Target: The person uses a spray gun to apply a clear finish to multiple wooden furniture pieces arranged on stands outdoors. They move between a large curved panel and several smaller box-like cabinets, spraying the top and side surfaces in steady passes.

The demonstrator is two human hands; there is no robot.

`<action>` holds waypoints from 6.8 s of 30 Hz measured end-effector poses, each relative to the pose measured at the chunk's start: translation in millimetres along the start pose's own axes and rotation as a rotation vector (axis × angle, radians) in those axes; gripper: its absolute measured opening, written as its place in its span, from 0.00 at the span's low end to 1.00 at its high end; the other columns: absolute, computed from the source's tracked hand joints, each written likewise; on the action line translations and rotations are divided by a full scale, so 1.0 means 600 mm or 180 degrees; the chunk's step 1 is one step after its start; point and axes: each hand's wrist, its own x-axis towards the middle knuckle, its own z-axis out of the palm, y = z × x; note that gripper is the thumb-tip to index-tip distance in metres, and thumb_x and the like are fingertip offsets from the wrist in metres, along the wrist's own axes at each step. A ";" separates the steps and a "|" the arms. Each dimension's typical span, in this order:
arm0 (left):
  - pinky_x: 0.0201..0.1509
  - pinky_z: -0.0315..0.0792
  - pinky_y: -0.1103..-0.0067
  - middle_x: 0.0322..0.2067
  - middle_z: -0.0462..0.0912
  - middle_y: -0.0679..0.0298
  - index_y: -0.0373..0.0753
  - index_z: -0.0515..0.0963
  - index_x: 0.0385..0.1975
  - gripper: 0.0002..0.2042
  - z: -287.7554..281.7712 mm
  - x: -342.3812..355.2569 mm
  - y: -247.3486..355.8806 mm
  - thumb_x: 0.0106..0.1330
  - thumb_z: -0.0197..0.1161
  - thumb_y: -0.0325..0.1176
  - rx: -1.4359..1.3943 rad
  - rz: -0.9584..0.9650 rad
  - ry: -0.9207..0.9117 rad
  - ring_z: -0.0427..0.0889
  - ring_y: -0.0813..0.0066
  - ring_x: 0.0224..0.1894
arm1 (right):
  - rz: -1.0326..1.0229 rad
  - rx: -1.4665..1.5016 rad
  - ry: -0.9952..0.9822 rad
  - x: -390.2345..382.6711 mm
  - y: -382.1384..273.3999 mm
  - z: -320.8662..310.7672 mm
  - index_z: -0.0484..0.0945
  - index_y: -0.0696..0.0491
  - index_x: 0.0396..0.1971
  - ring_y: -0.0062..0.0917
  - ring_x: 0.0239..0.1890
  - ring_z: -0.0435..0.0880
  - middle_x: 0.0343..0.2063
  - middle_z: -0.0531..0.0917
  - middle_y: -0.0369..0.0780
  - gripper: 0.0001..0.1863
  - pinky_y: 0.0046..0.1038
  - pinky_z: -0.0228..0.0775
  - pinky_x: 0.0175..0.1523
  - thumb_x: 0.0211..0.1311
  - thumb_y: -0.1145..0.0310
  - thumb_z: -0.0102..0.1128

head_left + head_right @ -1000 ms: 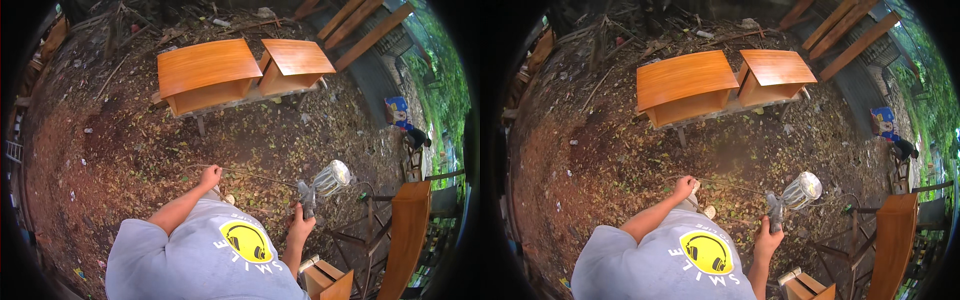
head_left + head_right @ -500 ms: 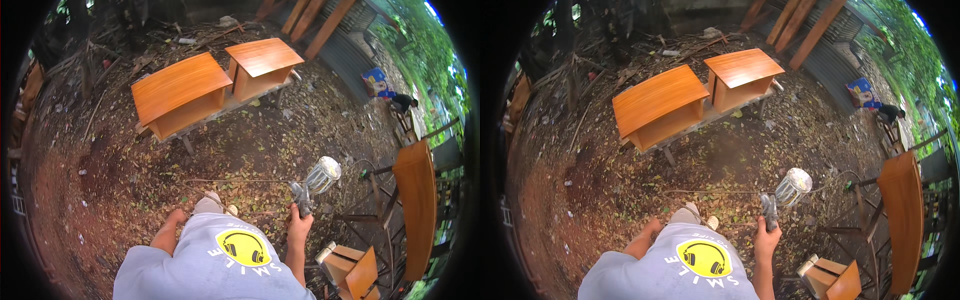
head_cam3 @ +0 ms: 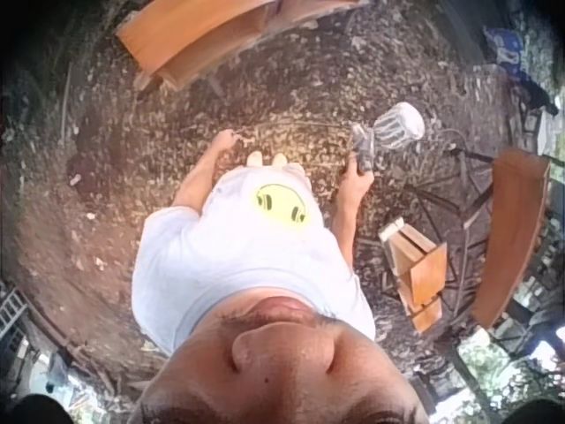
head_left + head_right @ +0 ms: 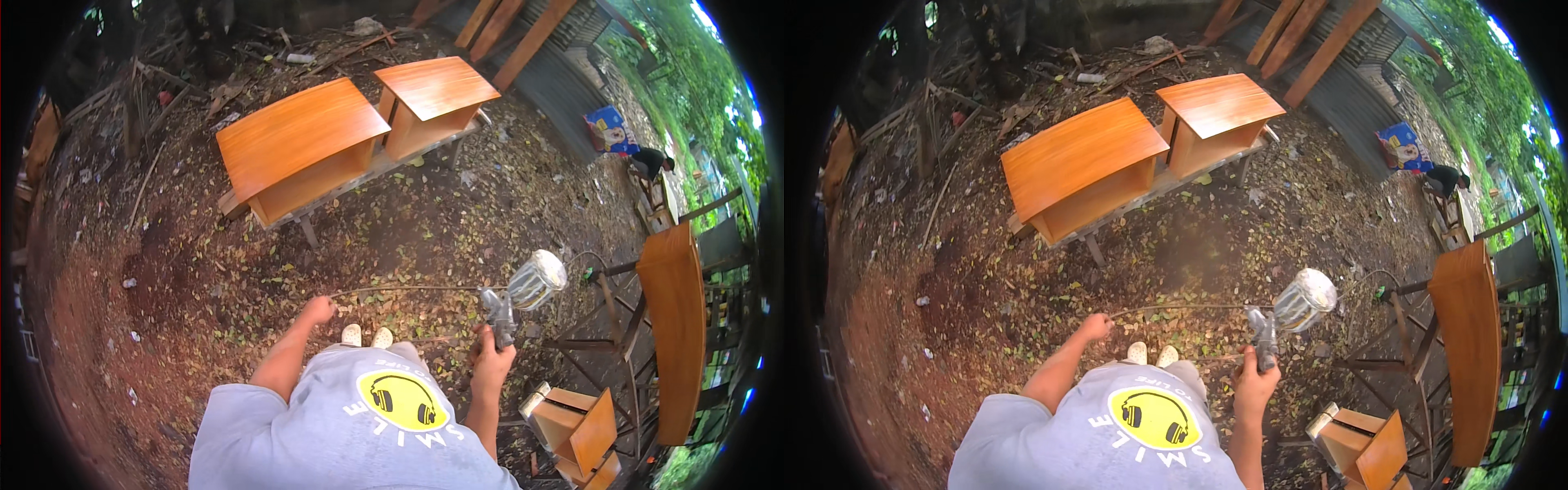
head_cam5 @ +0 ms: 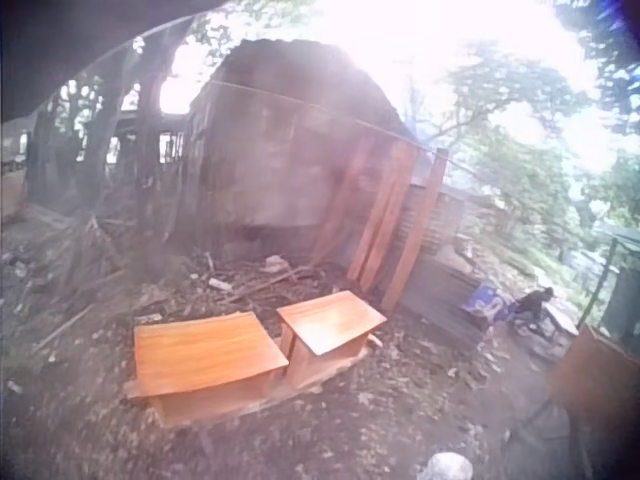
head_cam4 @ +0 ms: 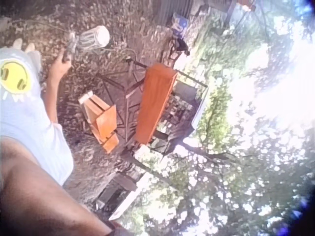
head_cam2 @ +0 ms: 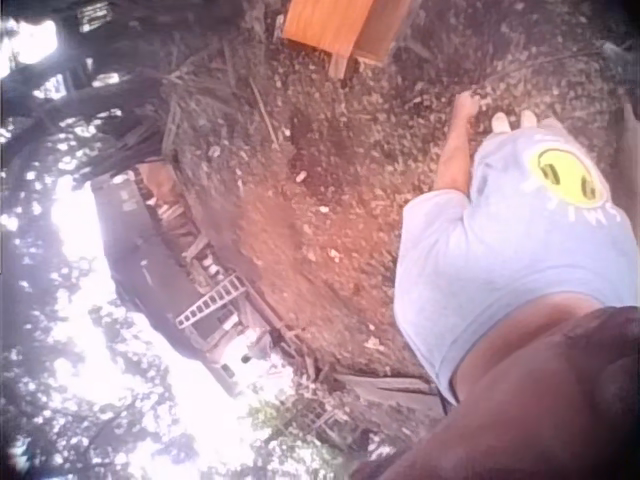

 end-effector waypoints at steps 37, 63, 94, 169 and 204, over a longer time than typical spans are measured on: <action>0.56 0.74 0.60 0.50 0.82 0.45 0.33 0.84 0.44 0.20 0.048 -0.053 -0.153 0.68 0.59 0.45 -0.0010 -0.0769 -0.0389 0.81 0.49 0.52 | -0.0011 -0.0020 -0.0077 -0.046 0.041 0.039 0.78 0.59 0.33 0.11 0.11 0.64 0.18 0.73 0.30 0.05 0.18 0.52 0.15 0.68 0.73 0.60; 0.51 0.77 0.64 0.40 0.87 0.55 0.41 0.87 0.37 0.16 0.062 -0.019 -0.082 0.61 0.66 0.47 0.0147 0.0011 -0.0546 0.85 0.55 0.44 | -0.0150 -0.0122 -0.0363 -0.040 0.048 0.042 0.78 0.59 0.36 0.11 0.13 0.67 0.20 0.77 0.32 0.04 0.18 0.56 0.16 0.68 0.74 0.61; 0.53 0.68 0.71 0.44 0.79 0.71 0.47 0.83 0.39 0.12 -0.181 -0.325 0.510 0.53 0.70 0.34 0.0180 0.5533 0.1585 0.79 0.71 0.45 | -0.0642 -0.0841 -0.0462 -0.056 0.064 0.024 0.77 0.58 0.45 0.19 0.36 0.78 0.33 0.83 0.42 0.13 0.28 0.73 0.43 0.61 0.74 0.59; 0.52 0.74 0.63 0.42 0.84 0.53 0.39 0.80 0.48 0.26 0.020 -0.237 0.318 0.57 0.70 0.52 -0.0632 0.1979 -0.0687 0.83 0.55 0.47 | -0.0209 0.1196 -0.1413 0.105 -0.096 0.123 0.77 0.56 0.39 0.19 0.12 0.67 0.33 0.82 0.40 0.10 0.23 0.55 0.15 0.70 0.64 0.57; 0.51 0.76 0.58 0.38 0.85 0.46 0.42 0.86 0.38 0.14 0.178 -0.308 -0.035 0.65 0.56 0.42 -0.0678 -0.1314 0.1362 0.83 0.45 0.44 | -0.0852 -0.0178 -0.1873 0.124 -0.008 -0.029 0.80 0.60 0.37 0.07 0.15 0.61 0.18 0.71 0.26 0.08 0.17 0.48 0.20 0.73 0.71 0.55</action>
